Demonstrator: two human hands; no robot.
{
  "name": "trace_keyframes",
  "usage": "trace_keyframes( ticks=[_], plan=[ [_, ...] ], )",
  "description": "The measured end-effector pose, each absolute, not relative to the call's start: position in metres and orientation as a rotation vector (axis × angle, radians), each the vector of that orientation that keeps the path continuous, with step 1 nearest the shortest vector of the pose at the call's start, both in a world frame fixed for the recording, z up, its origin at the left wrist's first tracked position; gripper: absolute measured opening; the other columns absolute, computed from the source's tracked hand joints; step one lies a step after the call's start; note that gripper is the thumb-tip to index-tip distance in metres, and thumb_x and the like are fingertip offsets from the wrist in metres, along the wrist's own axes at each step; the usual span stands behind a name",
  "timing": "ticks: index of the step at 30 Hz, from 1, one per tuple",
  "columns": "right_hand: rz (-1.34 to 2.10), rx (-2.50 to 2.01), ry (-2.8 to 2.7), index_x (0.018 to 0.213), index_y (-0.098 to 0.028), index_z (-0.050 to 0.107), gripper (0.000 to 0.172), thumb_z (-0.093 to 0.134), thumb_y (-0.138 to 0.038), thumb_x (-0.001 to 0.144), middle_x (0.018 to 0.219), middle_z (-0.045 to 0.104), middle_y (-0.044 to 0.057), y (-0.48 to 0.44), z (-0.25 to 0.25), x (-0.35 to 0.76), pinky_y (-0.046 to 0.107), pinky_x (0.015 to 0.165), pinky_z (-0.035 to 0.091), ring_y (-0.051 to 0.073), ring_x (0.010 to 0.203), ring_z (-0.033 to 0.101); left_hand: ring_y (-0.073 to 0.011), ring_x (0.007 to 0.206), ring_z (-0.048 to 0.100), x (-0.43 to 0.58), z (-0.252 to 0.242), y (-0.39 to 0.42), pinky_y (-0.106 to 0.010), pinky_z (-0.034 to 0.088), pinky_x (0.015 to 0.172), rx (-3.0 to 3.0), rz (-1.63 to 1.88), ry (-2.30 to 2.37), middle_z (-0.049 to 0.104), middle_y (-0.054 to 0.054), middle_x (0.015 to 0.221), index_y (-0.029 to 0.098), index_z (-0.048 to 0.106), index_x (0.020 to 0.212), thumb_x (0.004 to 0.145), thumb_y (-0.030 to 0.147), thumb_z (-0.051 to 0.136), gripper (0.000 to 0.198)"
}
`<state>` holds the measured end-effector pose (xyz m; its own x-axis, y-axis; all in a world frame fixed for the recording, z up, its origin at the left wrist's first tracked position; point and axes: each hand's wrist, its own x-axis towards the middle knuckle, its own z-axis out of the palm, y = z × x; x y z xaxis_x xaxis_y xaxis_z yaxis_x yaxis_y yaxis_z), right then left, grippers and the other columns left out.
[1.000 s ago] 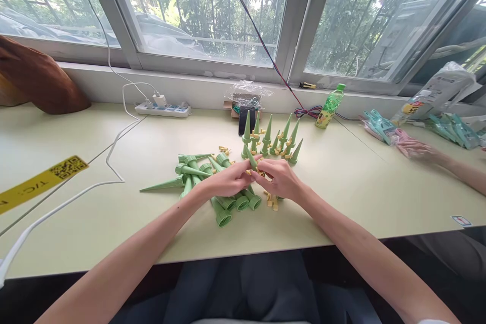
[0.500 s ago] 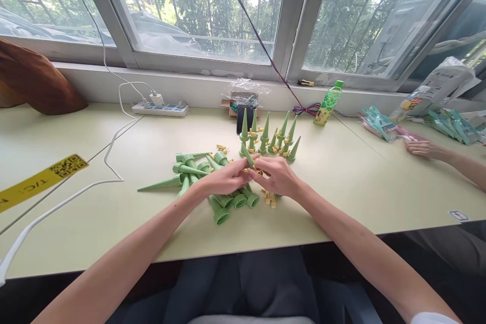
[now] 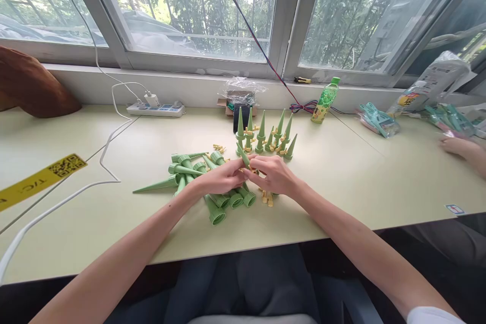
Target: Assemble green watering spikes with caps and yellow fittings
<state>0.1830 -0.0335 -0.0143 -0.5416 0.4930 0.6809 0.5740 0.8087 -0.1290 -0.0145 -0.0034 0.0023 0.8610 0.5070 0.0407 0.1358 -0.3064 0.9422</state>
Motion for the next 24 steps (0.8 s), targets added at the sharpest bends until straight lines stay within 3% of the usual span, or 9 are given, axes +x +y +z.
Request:
trace_keyframes(
  ticks=[4, 11, 24],
  plan=[
    [-0.147, -0.785, -2.228, 0.071, -0.020, 0.043, 0.029, 0.049, -0.029, 0.097, 0.065, 0.053, -0.001, -0.0328, -0.0143, 0.1827, 0.023, 0.049, 0.029, 0.010, 0.056, 0.043, -0.0069, 0.051, 0.028, -0.0152, 0.0000, -0.0021, -0.020, 0.024, 0.042, 1.852, 0.386, 0.493, 0.029, 0.006, 0.064, 0.016, 0.045, 0.099, 0.095, 0.035, 0.049, 0.020],
    [-0.117, -0.751, -2.162, 0.067, -0.019, 0.045, 0.036, 0.051, -0.037, 0.097, 0.059, 0.050, -0.002, -0.0322, -0.0124, 0.1820, 0.023, 0.049, 0.030, 0.009, 0.051, 0.039, -0.0080, 0.054, 0.035, -0.0153, 0.0011, -0.0002, -0.021, 0.030, 0.046, 1.810, 0.365, 0.481, 0.039, 0.003, 0.070, 0.015, 0.044, 0.123, 0.096, 0.045, 0.048, 0.041],
    [-0.110, -0.739, -2.156, 0.069, -0.019, 0.046, 0.036, 0.051, -0.042, 0.096, 0.059, 0.051, -0.002, -0.0312, -0.0148, 0.1820, 0.022, 0.050, 0.031, 0.009, 0.051, 0.039, -0.0078, 0.051, 0.044, -0.0165, 0.0003, 0.0013, -0.018, 0.034, 0.043, 1.810, 0.369, 0.467, 0.046, 0.003, 0.067, 0.012, 0.044, 0.126, 0.095, 0.042, 0.051, 0.044]
  ],
)
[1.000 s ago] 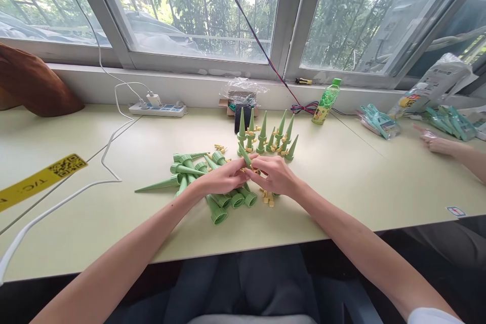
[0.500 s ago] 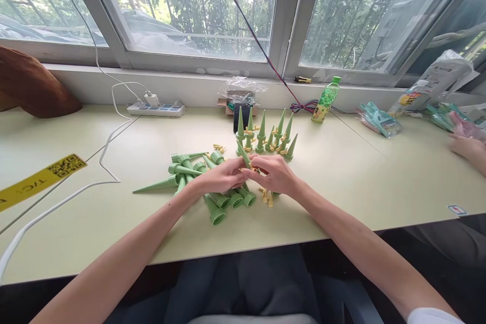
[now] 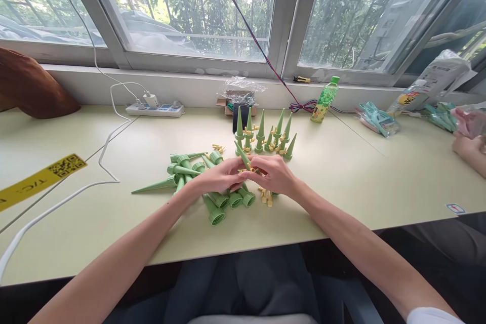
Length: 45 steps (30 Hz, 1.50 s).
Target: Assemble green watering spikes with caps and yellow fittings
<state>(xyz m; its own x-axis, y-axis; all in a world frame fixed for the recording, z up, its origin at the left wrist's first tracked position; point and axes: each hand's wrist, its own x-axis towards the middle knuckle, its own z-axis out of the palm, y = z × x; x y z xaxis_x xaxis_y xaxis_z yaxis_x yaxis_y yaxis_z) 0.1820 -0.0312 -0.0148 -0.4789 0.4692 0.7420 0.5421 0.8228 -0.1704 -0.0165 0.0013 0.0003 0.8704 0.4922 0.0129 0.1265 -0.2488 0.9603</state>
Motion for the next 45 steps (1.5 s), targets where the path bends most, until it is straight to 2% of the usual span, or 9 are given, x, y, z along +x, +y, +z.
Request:
trace_keyframes(
  ticks=[5, 11, 14, 20, 24, 29, 45],
  plan=[
    [-0.166, -0.782, -2.165, 0.069, -0.019, 0.047, 0.037, 0.050, -0.043, 0.097, 0.058, 0.051, -0.002, -0.030, -0.018, 0.181, 0.022, 0.049, 0.031, 0.009, 0.050, 0.040, -0.0076, 0.051, 0.044, -0.016, 0.001, 0.000, -0.019, 0.036, 0.045, 1.794, 0.383, 0.468, 0.046, 0.003, 0.067, 0.012, 0.047, 0.124, 0.095, 0.042, 0.051, 0.042],
    [-0.257, -0.829, -2.108, 0.063, -0.019, 0.049, 0.033, 0.051, -0.026, 0.095, 0.053, 0.052, -0.002, -0.030, -0.025, 0.178, 0.021, 0.047, 0.029, 0.010, 0.052, 0.051, -0.0064, 0.052, 0.044, -0.015, -0.003, -0.001, -0.019, 0.036, 0.046, 1.767, 0.403, 0.470, 0.045, 0.004, 0.072, 0.016, 0.040, 0.131, 0.095, 0.041, 0.051, 0.044],
    [-0.277, -0.837, -2.087, 0.059, -0.019, 0.046, 0.035, 0.052, -0.021, 0.093, 0.050, 0.049, -0.003, -0.031, -0.024, 0.176, 0.022, 0.045, 0.027, 0.008, 0.047, 0.046, -0.0053, 0.052, 0.044, -0.013, -0.005, -0.002, -0.018, 0.037, 0.046, 1.749, 0.432, 0.456, 0.047, 0.003, 0.076, 0.019, 0.038, 0.129, 0.095, 0.040, 0.052, 0.042],
    [-0.306, -0.826, -2.087, 0.058, -0.020, 0.040, 0.034, 0.050, -0.017, 0.090, 0.050, 0.048, -0.004, -0.035, -0.018, 0.174, 0.023, 0.045, 0.027, 0.008, 0.043, 0.034, -0.0048, 0.049, 0.046, -0.012, -0.005, -0.005, -0.016, 0.037, 0.043, 1.719, 0.473, 0.432, 0.046, 0.006, 0.068, 0.016, 0.042, 0.115, 0.095, 0.036, 0.055, 0.031],
    [-0.310, -0.835, -2.092, 0.058, -0.020, 0.042, 0.033, 0.049, -0.016, 0.090, 0.050, 0.049, -0.004, -0.035, -0.017, 0.173, 0.023, 0.045, 0.029, 0.008, 0.044, 0.035, -0.0081, 0.052, 0.055, -0.009, -0.001, -0.009, -0.015, 0.034, 0.038, 1.671, 0.472, 0.418, 0.054, 0.002, 0.069, 0.017, 0.039, 0.113, 0.096, 0.034, 0.053, 0.028],
    [-0.301, -0.854, -2.103, 0.058, -0.020, 0.044, 0.030, 0.049, -0.014, 0.087, 0.051, 0.051, -0.004, -0.036, -0.019, 0.172, 0.021, 0.046, 0.031, 0.008, 0.045, 0.039, -0.0137, 0.067, 0.065, -0.005, 0.002, -0.012, -0.020, 0.049, 0.050, 1.640, 0.528, 0.361, 0.058, 0.000, 0.077, 0.017, 0.041, 0.106, 0.093, 0.026, 0.058, 0.024],
    [-0.271, -0.817, -2.040, 0.057, -0.020, 0.040, 0.029, 0.047, -0.012, 0.084, 0.051, 0.050, -0.004, -0.037, -0.016, 0.171, 0.020, 0.045, 0.032, 0.007, 0.045, 0.037, -0.0132, 0.069, 0.064, -0.005, 0.001, -0.013, -0.022, 0.050, 0.054, 1.636, 0.542, 0.365, 0.058, 0.000, 0.079, 0.018, 0.043, 0.103, 0.092, 0.024, 0.059, 0.020]
  ],
)
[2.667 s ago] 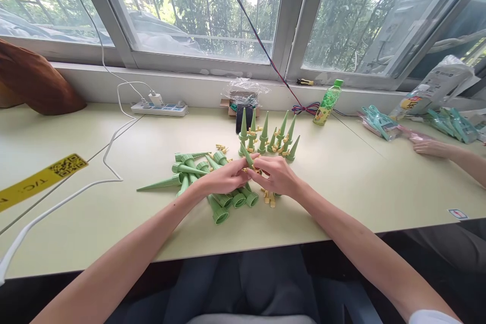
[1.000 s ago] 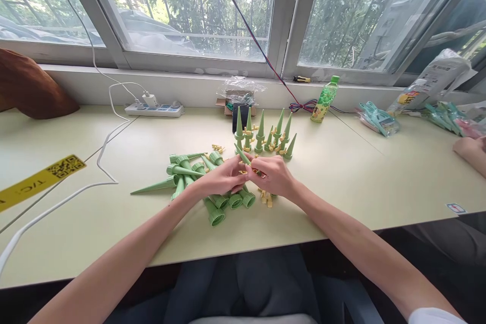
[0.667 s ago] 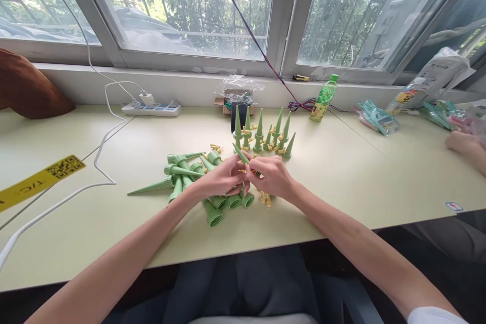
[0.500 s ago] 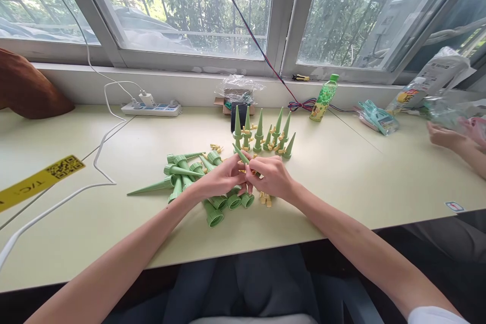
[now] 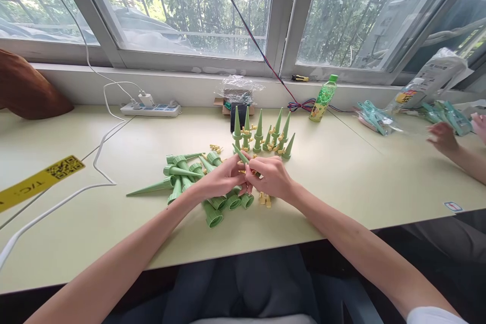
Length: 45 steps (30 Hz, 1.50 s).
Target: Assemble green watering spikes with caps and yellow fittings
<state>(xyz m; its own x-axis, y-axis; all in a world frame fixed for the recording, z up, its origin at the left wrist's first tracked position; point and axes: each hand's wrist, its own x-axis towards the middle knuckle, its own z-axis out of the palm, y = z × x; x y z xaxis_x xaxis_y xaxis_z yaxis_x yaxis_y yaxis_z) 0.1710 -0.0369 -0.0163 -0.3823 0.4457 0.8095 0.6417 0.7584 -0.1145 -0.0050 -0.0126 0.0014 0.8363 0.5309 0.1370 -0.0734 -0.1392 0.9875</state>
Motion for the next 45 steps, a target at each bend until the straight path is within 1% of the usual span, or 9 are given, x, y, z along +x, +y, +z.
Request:
trace_keyframes(
  ticks=[8, 14, 20, 26, 31, 34, 40, 45],
  plan=[
    [-0.228, -0.857, -2.056, 0.058, -0.020, 0.039, 0.029, 0.046, -0.013, 0.085, 0.051, 0.051, -0.004, -0.0371, -0.0167, 0.1710, 0.021, 0.045, 0.032, 0.007, 0.046, 0.038, -0.0133, 0.068, 0.063, -0.0048, -0.0003, -0.0117, -0.024, 0.050, 0.056, 1.628, 0.540, 0.370, 0.059, 0.000, 0.079, 0.019, 0.043, 0.103, 0.092, 0.026, 0.060, 0.021],
    [-0.223, -0.881, -2.062, 0.057, -0.020, 0.039, 0.031, 0.045, -0.015, 0.087, 0.051, 0.050, -0.003, -0.0380, -0.0153, 0.1705, 0.022, 0.045, 0.031, 0.008, 0.045, 0.036, -0.0132, 0.067, 0.063, -0.0042, 0.0021, -0.0130, -0.025, 0.051, 0.055, 1.635, 0.549, 0.387, 0.059, 0.000, 0.078, 0.018, 0.042, 0.103, 0.094, 0.029, 0.057, 0.020],
    [-0.258, -0.903, -2.068, 0.057, -0.020, 0.041, 0.032, 0.047, -0.015, 0.088, 0.051, 0.049, -0.003, -0.0365, -0.0159, 0.1708, 0.022, 0.046, 0.030, 0.008, 0.045, 0.037, -0.0136, 0.067, 0.064, -0.0033, 0.0031, -0.0132, -0.024, 0.051, 0.054, 1.623, 0.552, 0.388, 0.058, 0.000, 0.078, 0.018, 0.044, 0.103, 0.090, 0.026, 0.061, 0.023],
    [-0.273, -0.938, -2.100, 0.058, -0.020, 0.044, 0.032, 0.048, -0.015, 0.089, 0.052, 0.049, -0.004, -0.0355, -0.0180, 0.1709, 0.021, 0.047, 0.030, 0.008, 0.045, 0.039, -0.0142, 0.071, 0.065, -0.0049, 0.0013, -0.0119, -0.023, 0.052, 0.055, 1.636, 0.543, 0.376, 0.059, -0.001, 0.080, 0.018, 0.042, 0.107, 0.092, 0.025, 0.059, 0.023],
    [-0.261, -0.921, -2.089, 0.058, -0.020, 0.042, 0.032, 0.047, -0.015, 0.089, 0.051, 0.048, -0.004, -0.0356, -0.0182, 0.1711, 0.021, 0.047, 0.030, 0.008, 0.045, 0.039, -0.0141, 0.071, 0.065, -0.0048, 0.0011, -0.0120, -0.023, 0.053, 0.056, 1.644, 0.547, 0.386, 0.059, -0.001, 0.080, 0.018, 0.043, 0.105, 0.092, 0.027, 0.059, 0.023],
    [-0.225, -0.923, -2.076, 0.059, -0.020, 0.041, 0.031, 0.046, -0.016, 0.090, 0.052, 0.047, -0.004, -0.0352, -0.0186, 0.1720, 0.021, 0.048, 0.030, 0.008, 0.046, 0.038, -0.0144, 0.070, 0.065, -0.0041, 0.0013, -0.0125, -0.024, 0.052, 0.055, 1.635, 0.549, 0.390, 0.060, -0.001, 0.080, 0.018, 0.043, 0.107, 0.092, 0.030, 0.060, 0.026],
    [-0.097, -1.009, -2.014, 0.065, -0.020, 0.044, 0.029, 0.049, -0.023, 0.094, 0.056, 0.048, -0.003, -0.0332, -0.0188, 0.1745, 0.022, 0.049, 0.031, 0.009, 0.048, 0.036, -0.0138, 0.066, 0.063, -0.0010, 0.0031, -0.0134, -0.025, 0.051, 0.054, 1.617, 0.601, 0.458, 0.060, -0.001, 0.080, 0.017, 0.042, 0.111, 0.091, 0.039, 0.060, 0.035],
    [0.010, -0.949, -1.972, 0.064, -0.020, 0.044, 0.034, 0.055, -0.036, 0.093, 0.054, 0.044, -0.005, -0.0343, -0.0166, 0.1752, 0.022, 0.049, 0.032, 0.008, 0.047, 0.033, -0.0138, 0.066, 0.061, -0.0023, 0.0020, -0.0119, -0.025, 0.050, 0.056, 1.614, 0.610, 0.457, 0.060, 0.000, 0.074, 0.017, 0.042, 0.114, 0.090, 0.039, 0.061, 0.037]
  ],
)
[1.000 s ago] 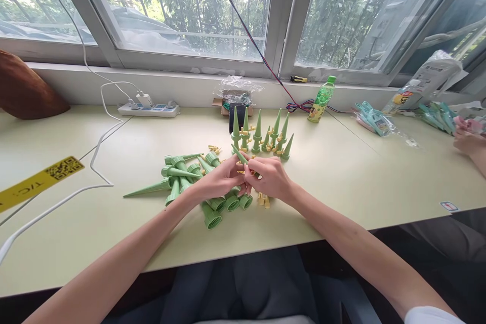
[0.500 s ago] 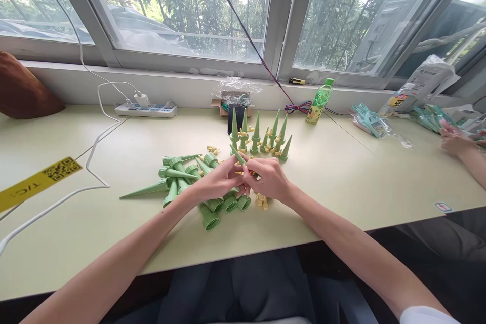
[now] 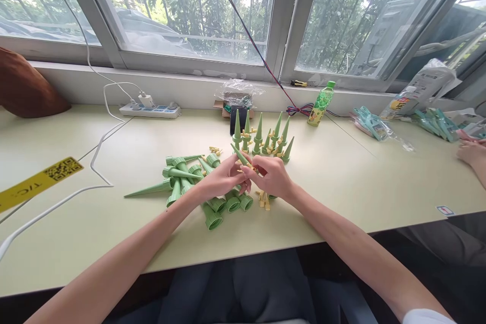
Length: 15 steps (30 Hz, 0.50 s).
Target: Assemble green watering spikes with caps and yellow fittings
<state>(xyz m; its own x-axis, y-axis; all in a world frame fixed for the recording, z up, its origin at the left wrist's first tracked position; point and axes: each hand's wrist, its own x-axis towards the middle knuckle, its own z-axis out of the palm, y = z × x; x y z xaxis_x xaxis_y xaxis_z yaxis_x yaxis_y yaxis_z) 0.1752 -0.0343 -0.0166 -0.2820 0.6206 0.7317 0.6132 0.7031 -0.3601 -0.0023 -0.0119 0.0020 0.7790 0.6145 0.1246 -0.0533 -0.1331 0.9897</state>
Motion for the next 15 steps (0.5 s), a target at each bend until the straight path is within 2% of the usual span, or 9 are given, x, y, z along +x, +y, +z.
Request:
trace_keyframes(
  ticks=[7, 15],
  plan=[
    [0.048, -0.919, -1.969, 0.061, -0.020, 0.042, 0.047, 0.053, -0.054, 0.091, 0.052, 0.040, -0.005, -0.0351, -0.0154, 0.1753, 0.022, 0.047, 0.031, 0.008, 0.048, 0.029, -0.0146, 0.066, 0.063, -0.0051, 0.0017, -0.0113, -0.027, 0.051, 0.058, 1.615, 0.569, 0.449, 0.064, -0.003, 0.079, 0.017, 0.044, 0.117, 0.091, 0.043, 0.059, 0.040],
    [0.113, -0.896, -1.979, 0.061, -0.020, 0.039, 0.050, 0.056, -0.059, 0.088, 0.052, 0.037, -0.006, -0.0348, -0.0160, 0.1764, 0.022, 0.047, 0.029, 0.008, 0.049, 0.029, -0.0154, 0.069, 0.063, -0.0046, 0.0011, -0.0111, -0.028, 0.053, 0.058, 1.550, 0.567, 0.446, 0.062, -0.005, 0.085, 0.016, 0.045, 0.115, 0.085, 0.042, 0.068, 0.046]
  ],
)
